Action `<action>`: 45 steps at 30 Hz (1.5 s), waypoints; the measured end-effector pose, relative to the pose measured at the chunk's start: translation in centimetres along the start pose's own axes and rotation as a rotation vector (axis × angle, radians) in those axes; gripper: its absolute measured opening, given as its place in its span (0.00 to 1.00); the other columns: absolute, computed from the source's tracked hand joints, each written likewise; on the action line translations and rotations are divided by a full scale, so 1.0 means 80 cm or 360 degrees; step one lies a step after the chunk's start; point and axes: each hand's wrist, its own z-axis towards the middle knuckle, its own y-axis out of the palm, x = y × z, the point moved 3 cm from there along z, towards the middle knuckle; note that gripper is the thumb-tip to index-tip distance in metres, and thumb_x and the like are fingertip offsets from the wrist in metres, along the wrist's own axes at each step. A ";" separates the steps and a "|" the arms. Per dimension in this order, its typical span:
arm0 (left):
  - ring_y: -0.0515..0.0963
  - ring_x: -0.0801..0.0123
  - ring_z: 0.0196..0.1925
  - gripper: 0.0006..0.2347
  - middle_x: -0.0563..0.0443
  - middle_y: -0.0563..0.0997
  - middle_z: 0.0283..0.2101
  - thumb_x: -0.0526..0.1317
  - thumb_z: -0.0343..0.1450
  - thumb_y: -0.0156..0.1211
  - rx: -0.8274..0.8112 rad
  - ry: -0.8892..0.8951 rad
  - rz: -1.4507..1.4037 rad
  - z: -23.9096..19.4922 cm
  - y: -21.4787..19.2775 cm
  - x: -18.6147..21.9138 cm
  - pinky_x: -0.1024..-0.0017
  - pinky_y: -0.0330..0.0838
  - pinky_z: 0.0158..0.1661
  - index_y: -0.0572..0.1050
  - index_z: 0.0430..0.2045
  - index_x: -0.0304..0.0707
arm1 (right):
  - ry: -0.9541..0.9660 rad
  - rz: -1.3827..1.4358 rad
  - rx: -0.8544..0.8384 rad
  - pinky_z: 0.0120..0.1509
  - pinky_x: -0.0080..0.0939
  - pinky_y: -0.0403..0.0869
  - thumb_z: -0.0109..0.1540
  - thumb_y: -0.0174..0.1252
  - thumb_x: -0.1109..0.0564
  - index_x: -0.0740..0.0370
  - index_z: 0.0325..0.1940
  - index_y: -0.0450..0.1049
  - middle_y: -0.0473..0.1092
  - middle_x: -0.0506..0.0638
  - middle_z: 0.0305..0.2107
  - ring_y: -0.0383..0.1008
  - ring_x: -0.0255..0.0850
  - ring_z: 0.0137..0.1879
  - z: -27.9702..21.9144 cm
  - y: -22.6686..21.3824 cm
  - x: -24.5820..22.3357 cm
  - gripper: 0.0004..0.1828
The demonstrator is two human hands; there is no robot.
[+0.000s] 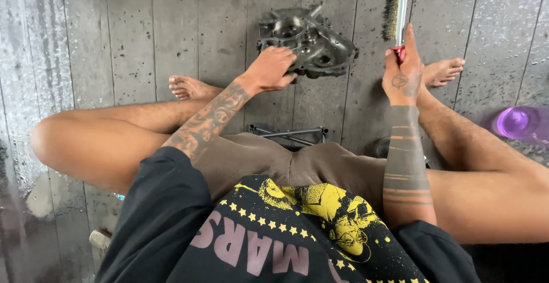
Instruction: The person scrubs a metal engine casing with a wire brush, focusing on the interior and exterior surfaces. They rotate the part to access different areas and continue scrubbing until the end of the clip.
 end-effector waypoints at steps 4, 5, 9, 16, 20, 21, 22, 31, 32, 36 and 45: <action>0.79 0.45 0.50 0.19 0.37 0.77 0.42 0.53 0.77 0.56 0.0043 -0.0174 -0.0488 -0.011 -0.089 0.004 0.47 0.71 0.55 0.75 0.43 0.30 | 0.0058 -0.0025 0.0054 0.56 0.53 0.74 0.73 0.57 0.62 0.51 0.81 0.55 0.74 0.58 0.39 0.75 0.50 0.44 0.002 -0.008 -0.007 0.33; 0.79 0.40 0.48 0.19 0.34 0.77 0.40 0.51 0.78 0.54 0.0045 -0.0209 -0.0648 -0.016 -0.111 0.005 0.45 0.71 0.52 0.74 0.41 0.27 | 0.0087 -0.0038 0.0070 0.56 0.60 0.75 0.73 0.58 0.62 0.48 0.80 0.55 0.77 0.64 0.42 0.79 0.56 0.46 0.004 -0.010 -0.009 0.33; 0.78 0.41 0.45 0.17 0.36 0.75 0.37 0.49 0.79 0.52 0.0008 -0.0257 -0.0821 -0.036 -0.141 0.001 0.48 0.72 0.49 0.73 0.38 0.28 | 0.0036 -0.0070 0.0041 0.55 0.61 0.74 0.73 0.58 0.62 0.52 0.80 0.55 0.77 0.66 0.42 0.79 0.58 0.47 0.006 -0.009 -0.016 0.33; 0.69 0.30 0.62 0.23 0.20 0.70 0.55 0.50 0.83 0.45 -0.0002 -0.0551 -0.1116 -0.071 -0.152 -0.015 0.42 0.64 0.61 0.66 0.53 0.17 | 0.0105 0.0076 -0.0024 0.35 0.43 0.78 0.73 0.56 0.61 0.54 0.80 0.57 0.74 0.57 0.31 0.76 0.43 0.30 0.000 0.011 -0.017 0.31; 0.55 0.27 0.75 0.30 0.14 0.56 0.71 0.51 0.85 0.41 0.0124 -0.0807 -0.1273 -0.079 -0.130 -0.042 0.36 0.51 0.73 0.52 0.68 0.11 | 0.0279 0.0363 -0.0124 0.26 0.35 0.77 0.74 0.52 0.60 0.53 0.80 0.56 0.72 0.54 0.27 0.73 0.39 0.26 -0.028 0.018 -0.077 0.29; 0.55 0.27 0.75 0.30 0.14 0.56 0.71 0.51 0.85 0.41 0.0129 -0.0805 -0.1277 -0.080 -0.120 -0.043 0.36 0.51 0.73 0.52 0.68 0.11 | 0.0275 0.0357 -0.0123 0.26 0.35 0.77 0.74 0.52 0.60 0.53 0.80 0.56 0.72 0.54 0.27 0.73 0.39 0.26 -0.033 0.023 -0.083 0.29; 0.57 0.27 0.74 0.28 0.15 0.57 0.70 0.49 0.85 0.41 0.0234 -0.0817 -0.1282 -0.079 -0.112 -0.045 0.35 0.53 0.72 0.53 0.68 0.13 | 0.0142 0.0492 -0.0143 0.25 0.35 0.76 0.75 0.48 0.61 0.59 0.80 0.53 0.71 0.56 0.27 0.72 0.39 0.26 -0.038 0.028 -0.092 0.28; 0.72 0.42 0.45 0.22 0.34 0.66 0.41 0.50 0.84 0.37 0.0667 -0.0549 -0.1131 -0.049 -0.098 -0.031 0.48 0.66 0.42 0.66 0.43 0.22 | -0.0198 0.1224 -0.0230 0.38 0.43 0.76 0.75 0.42 0.59 0.69 0.68 0.56 0.70 0.64 0.33 0.76 0.48 0.35 -0.031 0.060 -0.138 0.18; 0.71 0.49 0.39 0.21 0.39 0.64 0.37 0.51 0.84 0.36 0.0690 -0.0539 -0.1091 -0.052 -0.098 -0.026 0.56 0.61 0.36 0.66 0.38 0.27 | -0.0213 0.1307 -0.0278 0.44 0.44 0.77 0.74 0.43 0.59 0.68 0.67 0.55 0.70 0.63 0.37 0.76 0.49 0.40 -0.032 0.056 -0.150 0.18; 0.70 0.56 0.36 0.19 0.45 0.61 0.34 0.52 0.83 0.39 0.0600 -0.0524 -0.1072 -0.059 -0.106 -0.027 0.58 0.59 0.33 0.65 0.33 0.32 | -0.0136 0.1157 -0.0520 0.50 0.48 0.76 0.69 0.45 0.70 0.63 0.64 0.53 0.70 0.64 0.39 0.76 0.51 0.44 -0.014 0.042 -0.139 0.20; 0.66 0.30 0.71 0.39 0.16 0.63 0.66 0.53 0.73 0.58 0.0431 -0.0789 -0.1448 -0.064 -0.094 0.000 0.39 0.67 0.67 0.53 0.68 0.12 | -0.0098 -0.0260 -0.0329 0.41 0.64 0.68 0.74 0.48 0.42 0.55 0.58 0.72 0.73 0.62 0.31 0.75 0.62 0.37 -0.023 0.054 -0.152 0.18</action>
